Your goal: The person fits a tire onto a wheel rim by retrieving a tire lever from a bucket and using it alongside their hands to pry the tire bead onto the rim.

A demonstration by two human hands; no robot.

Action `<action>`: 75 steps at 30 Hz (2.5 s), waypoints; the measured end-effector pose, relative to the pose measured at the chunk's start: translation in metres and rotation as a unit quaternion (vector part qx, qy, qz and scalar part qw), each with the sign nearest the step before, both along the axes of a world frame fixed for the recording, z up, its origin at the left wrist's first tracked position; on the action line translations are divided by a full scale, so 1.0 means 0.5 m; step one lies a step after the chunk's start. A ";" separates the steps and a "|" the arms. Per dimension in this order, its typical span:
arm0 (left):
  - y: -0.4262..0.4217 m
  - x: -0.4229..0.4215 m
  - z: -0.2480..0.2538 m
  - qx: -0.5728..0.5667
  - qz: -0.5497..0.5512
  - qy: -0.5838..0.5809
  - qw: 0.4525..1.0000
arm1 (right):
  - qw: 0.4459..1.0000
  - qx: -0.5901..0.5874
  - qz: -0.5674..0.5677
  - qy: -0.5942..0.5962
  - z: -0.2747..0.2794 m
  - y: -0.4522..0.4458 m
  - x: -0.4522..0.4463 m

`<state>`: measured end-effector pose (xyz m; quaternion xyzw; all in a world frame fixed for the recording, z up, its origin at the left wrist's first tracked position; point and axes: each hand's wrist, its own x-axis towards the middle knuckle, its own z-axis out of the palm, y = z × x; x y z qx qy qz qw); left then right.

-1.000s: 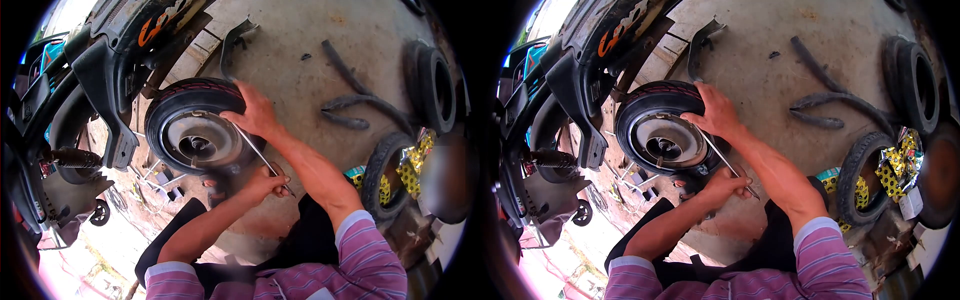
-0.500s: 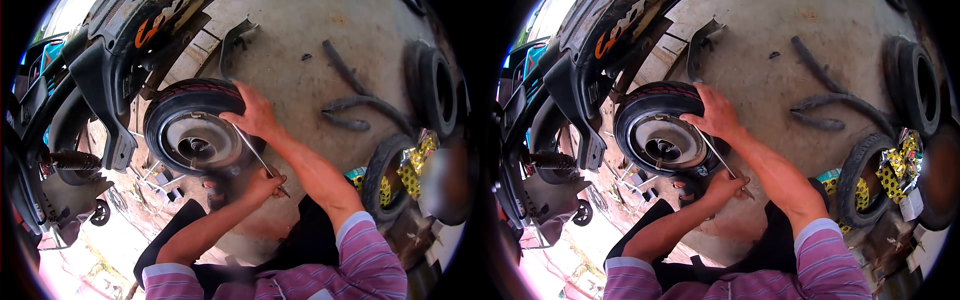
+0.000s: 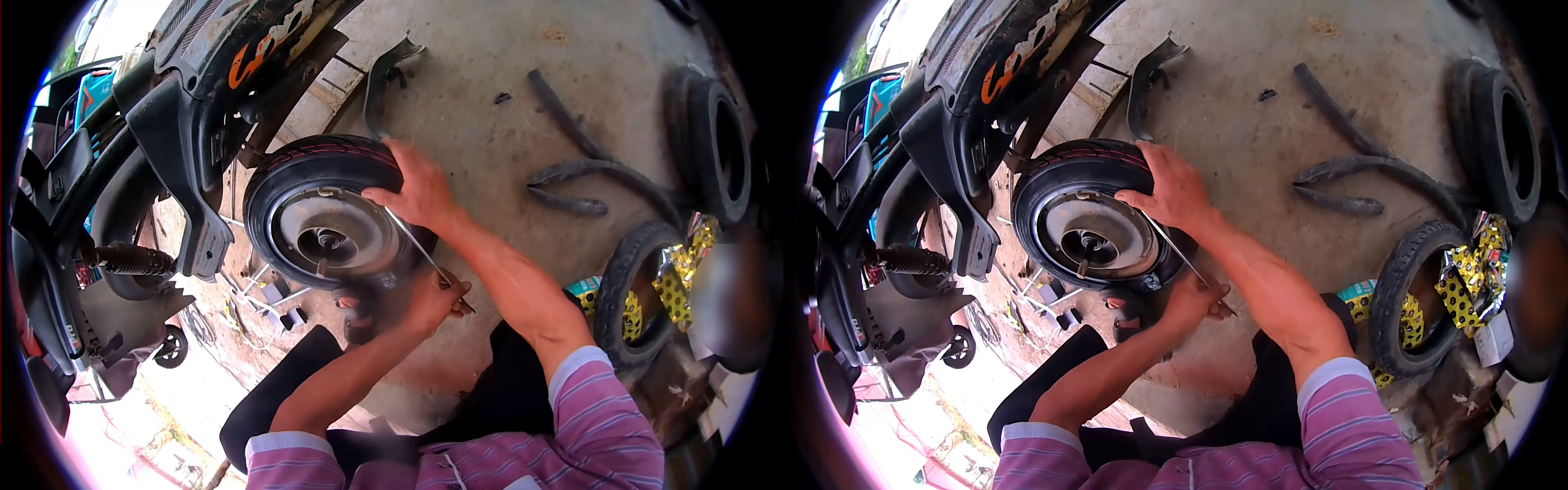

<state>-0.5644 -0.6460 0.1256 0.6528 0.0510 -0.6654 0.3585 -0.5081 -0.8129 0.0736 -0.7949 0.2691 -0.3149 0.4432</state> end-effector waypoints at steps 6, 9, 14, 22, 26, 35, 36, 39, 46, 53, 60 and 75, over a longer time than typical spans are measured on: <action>0.010 0.042 0.079 0.038 -0.060 0.078 0.994 | 1.000 0.007 0.006 0.000 0.002 0.003 -0.003; 0.037 0.021 0.006 0.003 -0.066 -0.029 0.997 | 1.000 0.005 0.012 -0.001 0.004 0.006 -0.005; 0.027 -0.019 -0.064 -0.010 -0.024 -0.082 0.996 | 1.000 0.016 0.013 0.020 0.006 0.004 -0.009; 0.107 -0.186 -0.052 -0.023 -0.073 0.056 0.996 | 1.000 0.001 -0.002 0.031 0.008 0.000 -0.007; 0.114 -0.059 -0.042 0.026 -0.207 -0.084 0.974 | 1.000 0.021 0.000 0.010 -0.002 0.009 -0.005; 0.203 0.199 0.018 -0.074 -0.329 -0.437 0.834 | 1.000 0.012 0.002 0.008 -0.001 0.005 -0.003; 0.200 0.203 0.014 -0.101 -0.318 -0.444 0.832 | 1.000 0.014 0.000 0.010 0.000 0.007 -0.005; 0.193 0.190 -0.004 -0.099 -0.319 -0.443 0.832 | 1.000 0.005 -0.009 0.010 0.002 0.007 -0.006; 0.265 0.155 -0.021 -0.012 -0.457 -0.293 0.840 | 1.000 0.018 -0.003 -0.002 -0.013 0.013 0.002; 0.247 0.302 0.192 -0.095 -0.567 -0.289 0.765 | 0.999 0.028 -0.002 0.028 -0.003 0.014 0.001; 0.246 0.365 0.369 0.122 -0.254 -0.357 0.891 | 0.999 0.021 -0.001 0.038 0.001 0.010 -0.002; 0.318 0.363 0.072 0.037 0.038 -0.365 0.929 | 0.998 0.041 0.003 0.047 0.007 0.016 0.006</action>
